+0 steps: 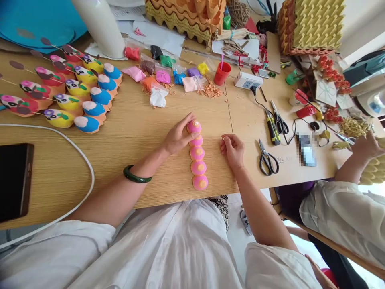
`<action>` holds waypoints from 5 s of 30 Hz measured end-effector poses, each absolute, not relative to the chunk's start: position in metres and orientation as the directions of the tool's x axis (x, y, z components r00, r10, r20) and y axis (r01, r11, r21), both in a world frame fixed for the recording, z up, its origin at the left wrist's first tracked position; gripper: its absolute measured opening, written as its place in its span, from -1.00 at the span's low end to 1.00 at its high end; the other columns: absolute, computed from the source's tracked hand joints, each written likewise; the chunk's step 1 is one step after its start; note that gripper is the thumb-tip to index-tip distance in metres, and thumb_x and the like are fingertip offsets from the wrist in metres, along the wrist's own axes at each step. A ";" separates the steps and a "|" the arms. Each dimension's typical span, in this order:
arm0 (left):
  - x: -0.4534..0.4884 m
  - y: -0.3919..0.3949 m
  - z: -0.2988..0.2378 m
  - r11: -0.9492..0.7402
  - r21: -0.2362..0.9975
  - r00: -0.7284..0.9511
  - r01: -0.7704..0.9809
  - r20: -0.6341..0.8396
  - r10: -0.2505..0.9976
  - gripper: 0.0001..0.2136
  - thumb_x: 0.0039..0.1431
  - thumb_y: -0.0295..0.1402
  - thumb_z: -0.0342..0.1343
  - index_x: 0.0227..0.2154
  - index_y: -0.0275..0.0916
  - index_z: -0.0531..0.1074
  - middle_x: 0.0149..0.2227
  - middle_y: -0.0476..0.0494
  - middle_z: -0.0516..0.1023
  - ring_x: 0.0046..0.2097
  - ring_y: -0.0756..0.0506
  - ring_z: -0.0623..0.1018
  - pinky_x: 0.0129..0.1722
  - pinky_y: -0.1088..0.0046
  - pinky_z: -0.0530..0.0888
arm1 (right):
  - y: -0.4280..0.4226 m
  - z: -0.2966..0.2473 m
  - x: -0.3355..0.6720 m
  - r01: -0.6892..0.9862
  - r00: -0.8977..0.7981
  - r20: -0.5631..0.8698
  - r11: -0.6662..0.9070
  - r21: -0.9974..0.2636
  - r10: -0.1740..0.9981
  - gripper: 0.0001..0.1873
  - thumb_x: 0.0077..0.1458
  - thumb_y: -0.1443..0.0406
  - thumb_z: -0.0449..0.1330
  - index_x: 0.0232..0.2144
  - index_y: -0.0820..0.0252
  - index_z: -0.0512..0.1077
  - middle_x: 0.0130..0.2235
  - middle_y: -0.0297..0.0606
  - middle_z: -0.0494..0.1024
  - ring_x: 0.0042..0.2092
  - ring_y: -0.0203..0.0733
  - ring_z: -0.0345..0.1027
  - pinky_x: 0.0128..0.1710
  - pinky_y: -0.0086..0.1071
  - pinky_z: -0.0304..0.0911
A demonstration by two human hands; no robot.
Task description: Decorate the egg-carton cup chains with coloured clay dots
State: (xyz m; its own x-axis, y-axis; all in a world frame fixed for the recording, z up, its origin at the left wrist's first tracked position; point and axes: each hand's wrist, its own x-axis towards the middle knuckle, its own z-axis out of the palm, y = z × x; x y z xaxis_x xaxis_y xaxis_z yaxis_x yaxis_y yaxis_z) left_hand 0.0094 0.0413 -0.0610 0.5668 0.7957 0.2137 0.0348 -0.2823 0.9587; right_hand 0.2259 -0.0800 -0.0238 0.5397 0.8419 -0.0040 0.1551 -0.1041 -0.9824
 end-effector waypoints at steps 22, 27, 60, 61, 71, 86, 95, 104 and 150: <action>-0.006 0.045 -0.055 -0.394 0.917 0.588 0.069 0.281 0.758 -0.03 0.24 -0.07 0.38 0.59 -0.31 0.12 0.56 -0.51 0.27 0.56 -0.34 0.36 0.57 0.08 0.28 | 0.000 -0.044 0.181 -0.023 0.324 0.014 0.023 -0.999 0.946 -0.43 0.08 -0.23 0.46 -0.18 0.03 0.48 -0.33 -0.34 0.59 -0.41 -0.25 0.47 -0.44 -0.36 0.48; -0.004 0.042 -0.051 -0.378 0.924 0.505 0.054 0.301 0.809 -0.11 0.30 0.02 0.35 0.56 -0.20 0.19 0.54 -0.46 0.32 0.54 -0.32 0.39 0.54 0.05 0.33 | -0.009 -0.042 0.186 -0.057 0.358 0.051 0.076 -0.995 0.933 -0.41 0.08 -0.20 0.47 -0.06 -0.03 0.46 -0.19 -0.30 0.64 -0.27 -0.19 0.55 -0.31 -0.32 0.58; 0.021 0.003 -0.019 -0.735 0.665 0.190 0.134 0.710 0.678 -0.67 0.41 -0.31 0.34 0.19 -0.04 0.64 0.06 -0.15 0.78 0.10 -0.10 0.73 0.17 0.33 0.66 | -0.029 -0.012 0.188 -0.252 0.021 -0.090 -0.082 -0.964 0.996 -0.51 0.11 -0.20 0.48 -0.44 0.04 0.59 -0.59 -0.48 0.40 -0.59 -0.36 0.08 -0.59 -0.39 0.05; 0.022 0.003 -0.019 -0.743 0.656 0.190 0.131 0.719 0.669 -0.70 0.42 -0.33 0.34 0.16 -0.05 0.66 0.03 -0.13 0.79 0.08 -0.09 0.74 0.17 0.33 0.66 | -0.029 -0.012 0.188 -0.251 0.022 -0.084 -0.076 -0.965 0.996 -0.49 0.12 -0.20 0.46 -0.47 0.05 0.56 -0.60 -0.47 0.40 -0.59 -0.37 0.08 -0.58 -0.39 0.05; 0.019 0.001 -0.016 -0.722 0.670 0.172 0.169 0.702 0.691 -0.85 0.43 -0.37 0.31 -0.05 -0.01 0.72 -0.09 -0.03 0.82 0.02 -0.09 0.75 0.12 0.30 0.67 | -0.028 -0.011 0.190 -0.256 -0.025 -0.081 -0.085 -0.963 0.996 -0.51 0.07 -0.19 0.51 -0.39 0.05 0.59 -0.55 -0.47 0.45 -0.57 -0.37 0.16 -0.60 -0.42 0.10; 0.025 0.003 -0.021 -0.791 0.581 0.118 0.192 0.787 0.606 -0.92 0.38 -0.42 0.37 -0.11 -0.16 0.67 -0.14 -0.06 0.78 -0.01 -0.05 0.72 0.10 0.38 0.65 | -0.029 -0.009 0.190 -0.404 -0.156 -0.151 -0.203 -0.892 0.976 -0.55 0.08 -0.12 0.54 -0.35 0.11 0.63 -0.57 -0.46 0.48 -0.58 -0.39 0.23 -0.66 -0.52 0.14; 0.024 0.002 -0.020 -0.777 0.614 0.177 0.136 0.757 0.629 -0.83 0.40 -0.43 0.34 -0.01 -0.15 0.69 -0.03 -0.11 0.79 0.09 -0.09 0.71 0.20 0.31 0.63 | -0.029 -0.007 0.191 -0.452 -0.180 -0.157 -0.223 -0.864 0.971 -0.51 0.15 -0.09 0.51 -0.51 0.14 0.56 -0.59 -0.43 0.47 -0.60 -0.41 0.25 -0.68 -0.56 0.16; 0.023 -0.001 -0.016 -0.727 0.669 0.191 0.153 0.702 0.686 -0.75 0.41 -0.34 0.36 0.09 -0.17 0.66 0.06 -0.20 0.76 0.13 -0.11 0.71 0.19 0.31 0.65 | -0.032 -0.005 0.191 -0.490 -0.220 -0.173 -0.262 -0.831 0.960 -0.58 0.11 -0.06 0.55 -0.42 0.12 0.61 -0.58 -0.46 0.48 -0.61 -0.43 0.23 -0.70 -0.58 0.19; 0.023 0.000 -0.019 -0.756 0.621 0.179 0.208 0.736 0.653 -0.89 0.40 -0.31 0.36 -0.08 -0.15 0.68 -0.06 -0.12 0.78 0.05 -0.10 0.72 0.15 0.30 0.66 | -0.027 -0.001 0.192 -0.436 -0.225 -0.189 -0.272 -0.858 0.956 -0.48 0.02 -0.11 0.58 -0.46 0.16 0.57 -0.56 -0.45 0.52 -0.61 -0.42 0.31 -0.68 -0.55 0.31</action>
